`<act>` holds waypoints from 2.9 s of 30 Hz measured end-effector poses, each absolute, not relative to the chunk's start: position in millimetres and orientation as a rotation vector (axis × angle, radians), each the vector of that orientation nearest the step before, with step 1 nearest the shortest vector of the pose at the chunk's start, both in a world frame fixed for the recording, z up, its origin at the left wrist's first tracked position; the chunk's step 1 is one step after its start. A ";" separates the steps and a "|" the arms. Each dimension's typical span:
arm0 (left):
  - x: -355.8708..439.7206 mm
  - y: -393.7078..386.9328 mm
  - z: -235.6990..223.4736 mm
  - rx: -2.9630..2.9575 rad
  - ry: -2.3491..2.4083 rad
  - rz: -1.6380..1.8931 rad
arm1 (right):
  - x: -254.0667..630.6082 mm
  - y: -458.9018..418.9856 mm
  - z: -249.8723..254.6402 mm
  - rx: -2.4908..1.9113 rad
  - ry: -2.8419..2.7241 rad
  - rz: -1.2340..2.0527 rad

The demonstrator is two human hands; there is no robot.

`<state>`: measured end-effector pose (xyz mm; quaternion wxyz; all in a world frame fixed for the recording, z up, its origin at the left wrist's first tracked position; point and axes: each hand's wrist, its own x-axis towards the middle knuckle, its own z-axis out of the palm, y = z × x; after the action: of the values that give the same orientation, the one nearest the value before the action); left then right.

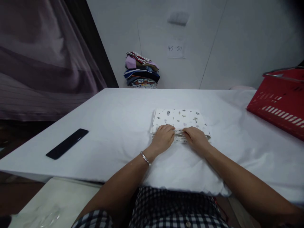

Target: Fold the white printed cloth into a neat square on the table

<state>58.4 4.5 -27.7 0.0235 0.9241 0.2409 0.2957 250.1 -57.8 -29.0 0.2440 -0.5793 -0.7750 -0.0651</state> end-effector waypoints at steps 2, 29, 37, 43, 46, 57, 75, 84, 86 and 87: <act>58.2 5.0 -31.1 2.828 0.741 0.963 | 248.9 -59.0 -26.8 -1.561 -2.139 -0.176; 58.5 4.5 -42.3 2.969 0.953 0.838 | 246.6 -64.5 -22.4 -1.607 -2.136 -0.145; 55.9 -1.2 -35.8 2.992 0.811 0.830 | 250.1 -62.3 -27.4 -1.615 -2.120 -0.117; 58.2 0.1 -37.6 2.930 0.818 0.786 | 251.2 -59.7 -32.2 -1.619 -2.123 -0.124; 60.2 1.3 -39.1 2.904 0.847 0.785 | 250.8 -59.4 -32.3 -1.614 -2.128 -0.125; 63.6 -0.1 -36.7 2.855 0.886 0.825 | 246.0 -64.2 -28.6 -1.542 -2.235 -0.213; 53.4 2.5 -32.6 2.843 1.008 0.802 | 246.7 -65.3 -22.2 -1.546 -2.195 -0.155; 45.4 2.8 -34.3 2.797 0.904 0.770 | 250.9 -63.2 -27.3 -1.572 -2.235 -0.138; 43.7 3.4 -33.4 2.791 0.887 0.751 | 251.0 -63.3 -27.1 -1.567 -2.237 -0.135; 43.3 3.7 -32.7 2.791 0.888 0.735 | 251.1 -63.3 -27.1 -1.568 -2.238 -0.131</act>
<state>43.3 3.7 -32.7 0.0606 0.9225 0.2936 0.2430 251.1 -63.3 -27.1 0.2014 -0.5614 -0.8013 -0.0469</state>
